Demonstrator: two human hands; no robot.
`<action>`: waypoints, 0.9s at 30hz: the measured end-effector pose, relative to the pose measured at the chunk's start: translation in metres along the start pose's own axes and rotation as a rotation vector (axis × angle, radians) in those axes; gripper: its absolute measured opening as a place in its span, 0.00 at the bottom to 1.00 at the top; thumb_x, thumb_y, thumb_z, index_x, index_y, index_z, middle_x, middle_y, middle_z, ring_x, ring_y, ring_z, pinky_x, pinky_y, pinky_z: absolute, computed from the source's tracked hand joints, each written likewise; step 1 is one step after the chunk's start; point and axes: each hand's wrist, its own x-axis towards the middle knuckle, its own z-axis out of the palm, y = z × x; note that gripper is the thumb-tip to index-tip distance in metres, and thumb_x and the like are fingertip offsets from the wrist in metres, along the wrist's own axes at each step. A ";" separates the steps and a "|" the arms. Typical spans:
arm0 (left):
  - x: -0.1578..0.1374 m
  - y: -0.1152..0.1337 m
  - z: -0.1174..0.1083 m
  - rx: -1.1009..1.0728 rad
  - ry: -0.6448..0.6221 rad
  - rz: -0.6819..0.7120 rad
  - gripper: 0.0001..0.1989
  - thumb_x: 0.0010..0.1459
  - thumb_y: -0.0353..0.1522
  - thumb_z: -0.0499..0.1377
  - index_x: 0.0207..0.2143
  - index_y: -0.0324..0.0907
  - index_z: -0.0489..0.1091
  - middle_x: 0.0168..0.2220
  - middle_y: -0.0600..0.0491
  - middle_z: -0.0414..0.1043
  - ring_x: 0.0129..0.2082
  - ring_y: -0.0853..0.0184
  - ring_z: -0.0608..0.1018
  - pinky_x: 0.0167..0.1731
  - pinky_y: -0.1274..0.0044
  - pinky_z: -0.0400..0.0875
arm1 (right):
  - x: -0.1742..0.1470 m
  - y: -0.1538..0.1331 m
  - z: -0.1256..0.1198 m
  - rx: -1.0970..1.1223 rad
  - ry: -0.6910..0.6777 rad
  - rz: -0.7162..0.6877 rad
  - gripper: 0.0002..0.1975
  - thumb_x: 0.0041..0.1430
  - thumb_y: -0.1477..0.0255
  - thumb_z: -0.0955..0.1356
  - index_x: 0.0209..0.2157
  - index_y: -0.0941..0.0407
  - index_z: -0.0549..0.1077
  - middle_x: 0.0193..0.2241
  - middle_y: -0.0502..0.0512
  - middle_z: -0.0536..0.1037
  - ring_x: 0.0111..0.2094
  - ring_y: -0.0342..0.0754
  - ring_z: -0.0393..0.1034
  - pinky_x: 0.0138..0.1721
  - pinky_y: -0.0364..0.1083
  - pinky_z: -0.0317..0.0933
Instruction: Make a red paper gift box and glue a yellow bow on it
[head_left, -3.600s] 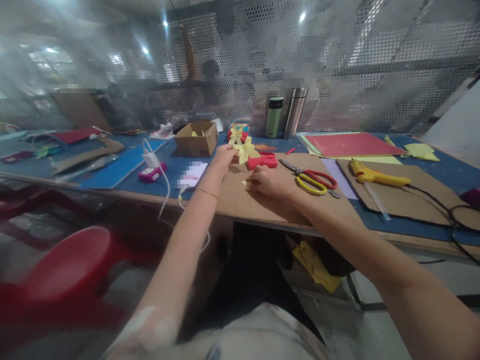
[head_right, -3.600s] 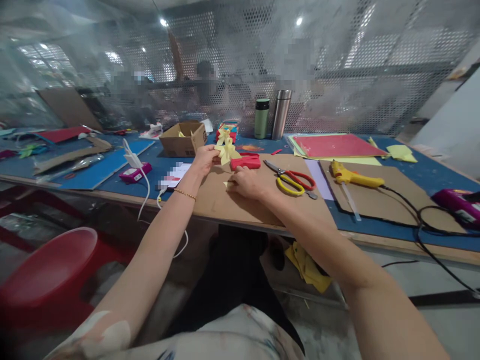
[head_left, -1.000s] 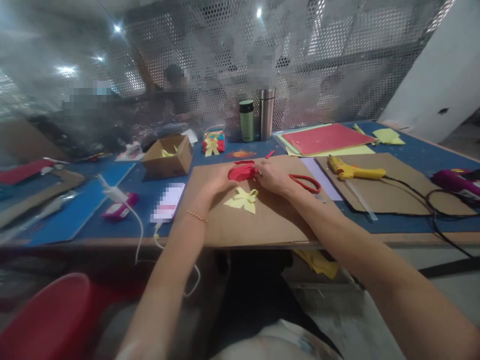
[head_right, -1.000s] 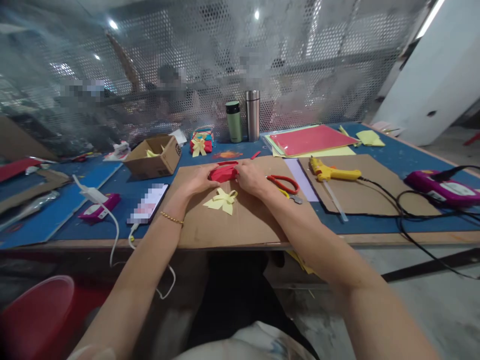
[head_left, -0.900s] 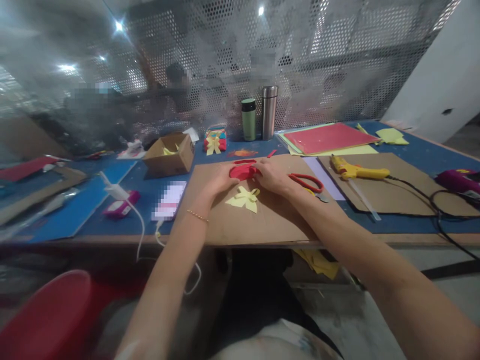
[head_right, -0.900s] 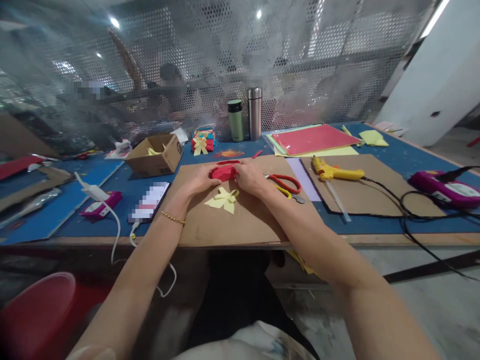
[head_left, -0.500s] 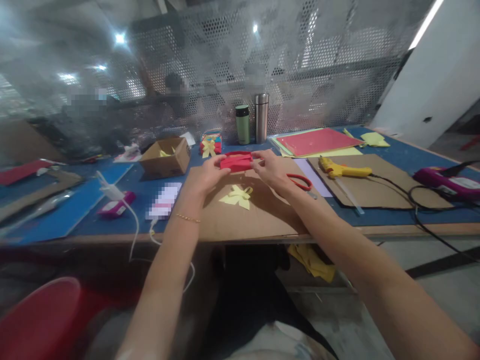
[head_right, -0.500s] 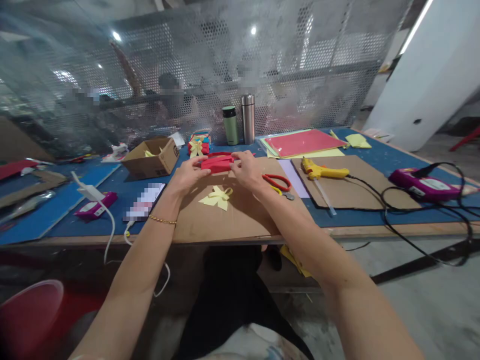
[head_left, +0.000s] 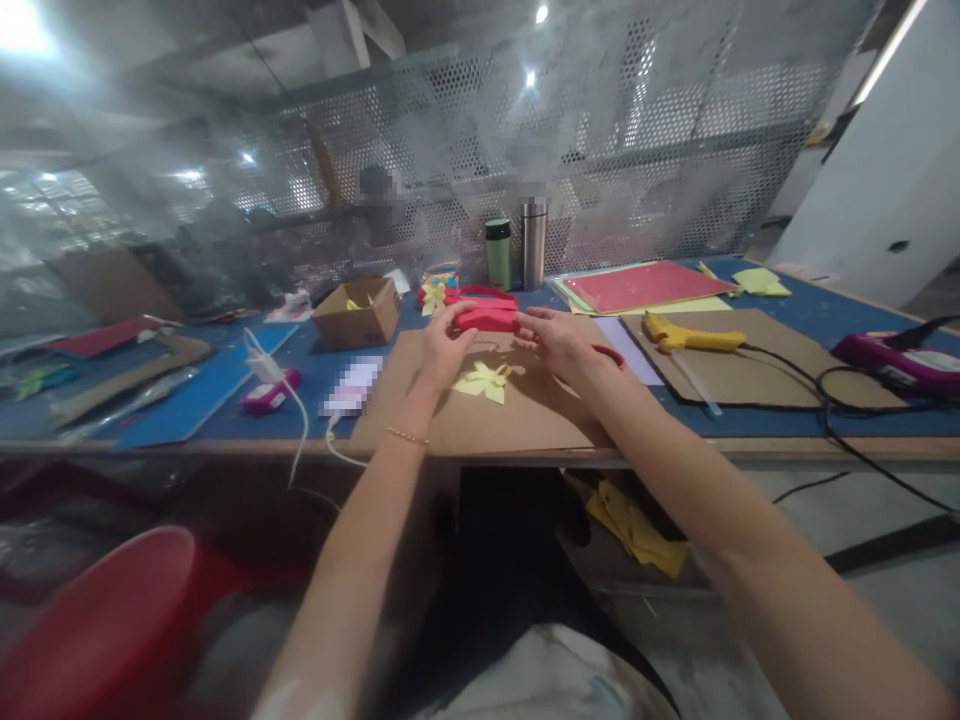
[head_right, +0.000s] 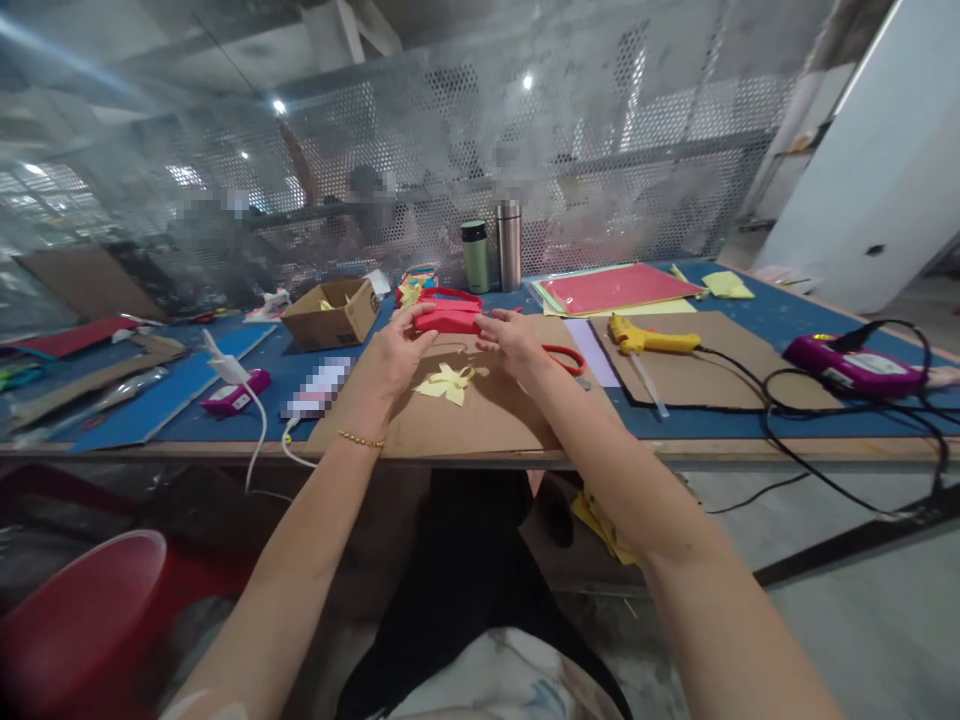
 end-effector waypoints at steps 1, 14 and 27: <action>-0.002 0.004 -0.001 -0.004 -0.021 -0.011 0.20 0.60 0.23 0.64 0.54 0.45 0.78 0.55 0.46 0.79 0.54 0.60 0.81 0.59 0.65 0.77 | -0.001 -0.002 0.001 0.005 -0.011 0.027 0.18 0.53 0.77 0.77 0.41 0.52 0.68 0.37 0.54 0.78 0.34 0.47 0.75 0.33 0.45 0.77; -0.007 0.013 -0.004 -0.147 -0.013 -0.166 0.18 0.65 0.30 0.65 0.57 0.42 0.78 0.58 0.44 0.80 0.53 0.59 0.82 0.60 0.62 0.77 | -0.002 0.005 -0.006 -0.210 -0.145 -0.240 0.27 0.49 0.69 0.79 0.51 0.52 0.73 0.41 0.53 0.78 0.42 0.51 0.79 0.49 0.56 0.78; -0.001 -0.001 0.004 -0.150 0.036 -0.077 0.18 0.63 0.29 0.65 0.55 0.43 0.79 0.58 0.45 0.80 0.58 0.58 0.80 0.63 0.60 0.75 | -0.009 0.006 0.000 -0.094 -0.342 -0.171 0.24 0.45 0.61 0.83 0.41 0.51 0.76 0.39 0.53 0.84 0.42 0.52 0.80 0.51 0.56 0.75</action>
